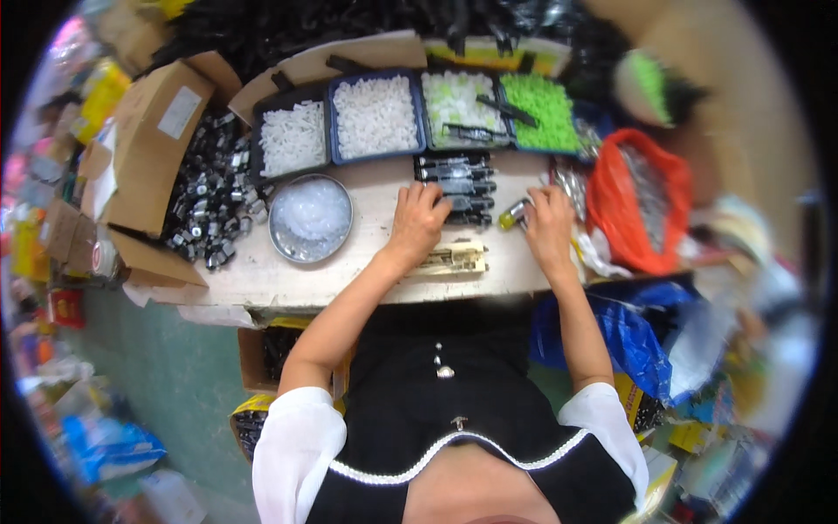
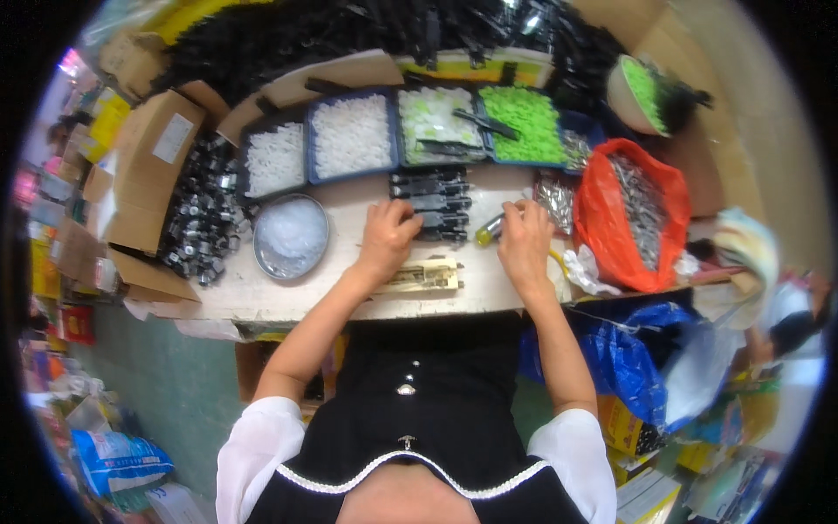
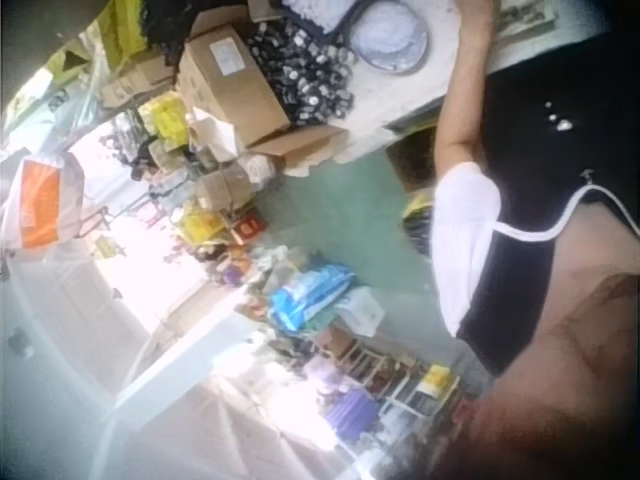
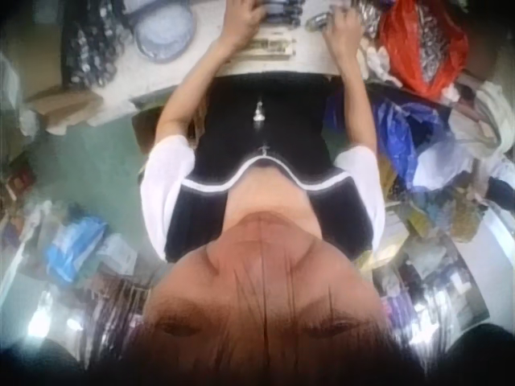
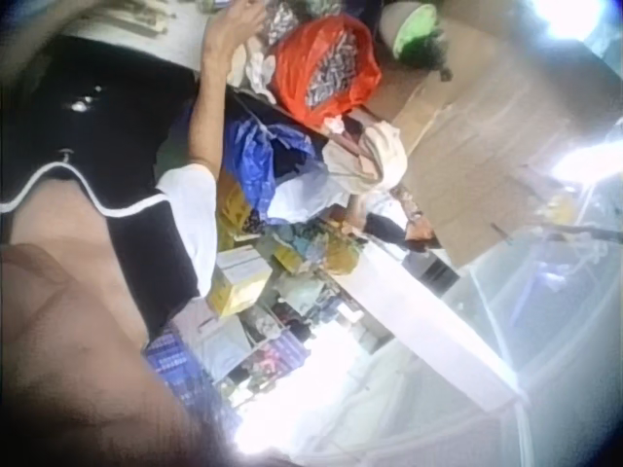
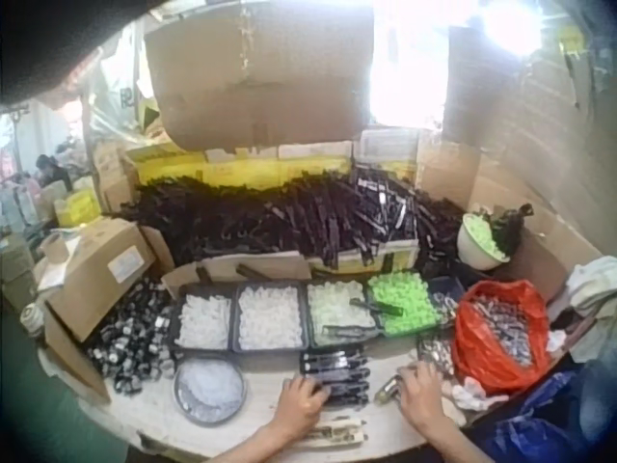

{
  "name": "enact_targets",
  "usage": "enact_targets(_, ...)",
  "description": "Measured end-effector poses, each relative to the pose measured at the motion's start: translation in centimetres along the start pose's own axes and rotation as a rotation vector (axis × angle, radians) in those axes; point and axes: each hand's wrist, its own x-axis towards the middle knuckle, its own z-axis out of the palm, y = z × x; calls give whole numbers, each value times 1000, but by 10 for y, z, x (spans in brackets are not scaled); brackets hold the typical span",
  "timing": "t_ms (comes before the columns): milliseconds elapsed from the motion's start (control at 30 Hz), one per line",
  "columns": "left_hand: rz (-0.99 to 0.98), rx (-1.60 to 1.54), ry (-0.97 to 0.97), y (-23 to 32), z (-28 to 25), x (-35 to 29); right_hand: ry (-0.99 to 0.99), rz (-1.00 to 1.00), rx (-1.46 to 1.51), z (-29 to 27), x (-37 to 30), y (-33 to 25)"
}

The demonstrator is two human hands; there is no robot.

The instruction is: The person assembles small lock mechanisms at a cluttered workbench. They pick up metal components and plastic inserts, place them into a wooden jig, and use a hammer to secure the parts. The person repeatedly handles individual units, moving them from trays to the jig and then to a finished pile.

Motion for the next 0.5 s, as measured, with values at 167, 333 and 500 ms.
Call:
enact_targets(167, -53, -11, 27, 0, -11, 6, 114, -211, 140, 18, 83, -34)
enact_targets(333, -254, -73, 218, -24, -64, -16, 288, -375, 76, 35, 185, -62)
enact_targets(500, -618, 52, 397, -66, -131, -95, 330, -389, 22, 50, 258, -93)
